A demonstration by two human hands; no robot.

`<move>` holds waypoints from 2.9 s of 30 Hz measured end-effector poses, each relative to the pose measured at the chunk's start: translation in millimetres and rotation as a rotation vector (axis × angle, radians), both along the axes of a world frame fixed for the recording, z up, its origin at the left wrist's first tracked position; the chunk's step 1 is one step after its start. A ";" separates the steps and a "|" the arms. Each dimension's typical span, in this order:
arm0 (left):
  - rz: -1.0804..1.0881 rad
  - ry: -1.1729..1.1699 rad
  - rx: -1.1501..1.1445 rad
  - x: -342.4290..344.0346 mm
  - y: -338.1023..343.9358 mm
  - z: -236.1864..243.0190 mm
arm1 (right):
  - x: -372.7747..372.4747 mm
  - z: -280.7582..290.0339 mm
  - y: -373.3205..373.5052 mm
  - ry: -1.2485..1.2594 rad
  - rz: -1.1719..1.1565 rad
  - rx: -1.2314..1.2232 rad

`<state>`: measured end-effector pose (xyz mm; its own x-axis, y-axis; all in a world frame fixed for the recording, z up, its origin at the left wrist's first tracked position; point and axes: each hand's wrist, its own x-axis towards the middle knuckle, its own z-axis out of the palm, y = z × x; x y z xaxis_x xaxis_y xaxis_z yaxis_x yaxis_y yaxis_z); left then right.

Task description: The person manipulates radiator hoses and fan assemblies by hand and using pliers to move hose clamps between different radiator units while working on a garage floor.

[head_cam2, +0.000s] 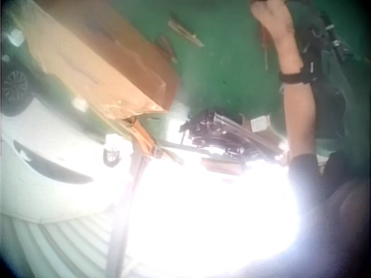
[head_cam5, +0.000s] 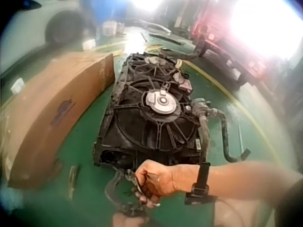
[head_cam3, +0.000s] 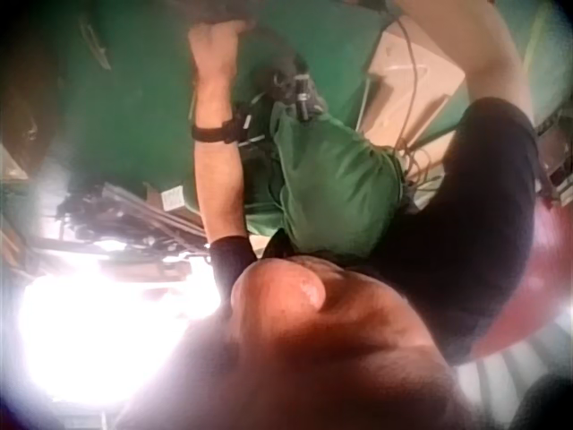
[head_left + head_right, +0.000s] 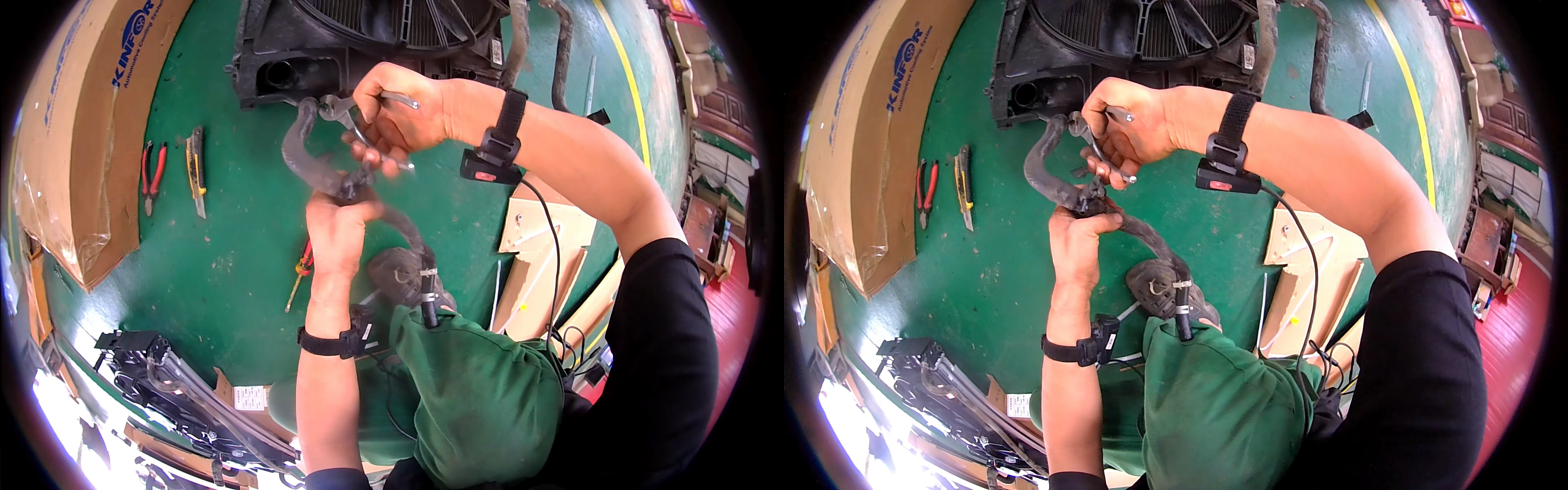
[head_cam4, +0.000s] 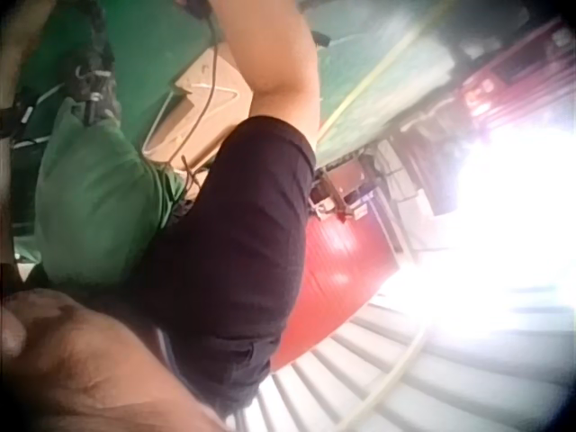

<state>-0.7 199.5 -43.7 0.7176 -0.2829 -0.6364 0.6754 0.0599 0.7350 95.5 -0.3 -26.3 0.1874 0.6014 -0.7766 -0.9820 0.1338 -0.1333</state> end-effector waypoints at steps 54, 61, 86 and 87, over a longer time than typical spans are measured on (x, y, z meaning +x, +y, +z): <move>-0.042 -0.196 0.243 -49.1 77.3 -45.8 | -139.4 -9.7 -48.7 -1.094 0.938 -1.106; 0.109 -0.262 0.475 -47.6 128.9 -72.7 | -77.4 59.4 3.0 -1.447 0.493 -1.251; 0.190 -0.675 1.542 -116.5 257.4 -164.8 | 80.2 -34.9 123.7 -0.643 1.684 -1.007; 0.192 -0.679 1.547 -114.7 256.1 -161.9 | 82.7 -35.0 124.7 -0.753 1.918 -0.931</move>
